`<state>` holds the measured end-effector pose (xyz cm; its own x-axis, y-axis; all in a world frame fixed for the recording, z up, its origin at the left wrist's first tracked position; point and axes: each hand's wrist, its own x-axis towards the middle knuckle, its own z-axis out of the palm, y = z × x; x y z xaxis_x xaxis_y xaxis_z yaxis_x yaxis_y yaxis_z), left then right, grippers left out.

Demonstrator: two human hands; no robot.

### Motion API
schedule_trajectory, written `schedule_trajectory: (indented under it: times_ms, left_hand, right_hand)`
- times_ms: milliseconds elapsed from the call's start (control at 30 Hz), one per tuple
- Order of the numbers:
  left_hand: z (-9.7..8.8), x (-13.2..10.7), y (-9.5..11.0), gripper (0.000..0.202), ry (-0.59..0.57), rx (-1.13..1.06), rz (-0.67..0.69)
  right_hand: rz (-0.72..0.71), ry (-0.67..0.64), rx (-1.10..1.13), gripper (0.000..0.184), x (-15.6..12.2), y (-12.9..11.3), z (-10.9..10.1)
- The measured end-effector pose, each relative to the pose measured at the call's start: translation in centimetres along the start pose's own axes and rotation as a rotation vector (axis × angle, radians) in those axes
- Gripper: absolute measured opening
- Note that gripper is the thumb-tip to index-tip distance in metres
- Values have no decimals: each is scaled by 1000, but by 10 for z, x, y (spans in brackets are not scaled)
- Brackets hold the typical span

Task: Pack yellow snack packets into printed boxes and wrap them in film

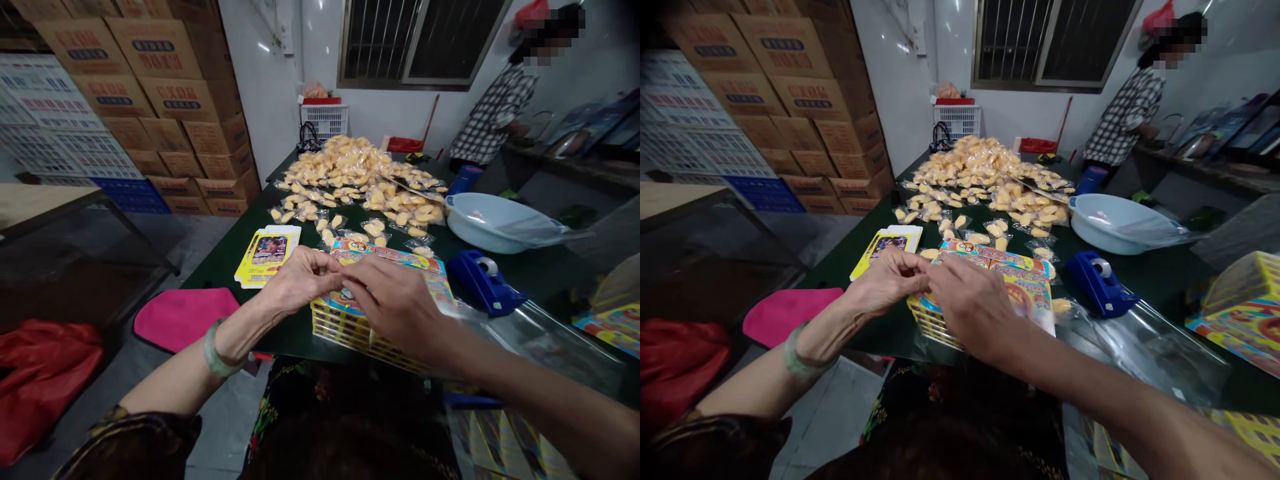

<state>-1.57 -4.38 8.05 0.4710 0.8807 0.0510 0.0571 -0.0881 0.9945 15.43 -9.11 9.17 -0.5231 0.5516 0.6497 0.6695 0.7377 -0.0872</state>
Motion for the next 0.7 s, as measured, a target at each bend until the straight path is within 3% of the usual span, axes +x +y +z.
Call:
schedule_trajectory:
  times_ms: [100, 200, 467, 700]
  left_hand:
    - [-2, -6, 2, 24, -74, -1, 43]
    - [-2, -12, 4, 17, -105, 81, 103]
    - [8, -18, 9, 25, -33, 565, 299]
    - [7, -17, 5, 22, -138, 283, 178]
  right_hand:
    - [-5, 59, -4, 22, 2, 8, 20]
    - [-30, 97, -67, 27, -1, 12, 25]
    - [-39, 71, -154, 23, -3, 9, 24]
    - [154, 58, 126, 15, -2, 12, 21]
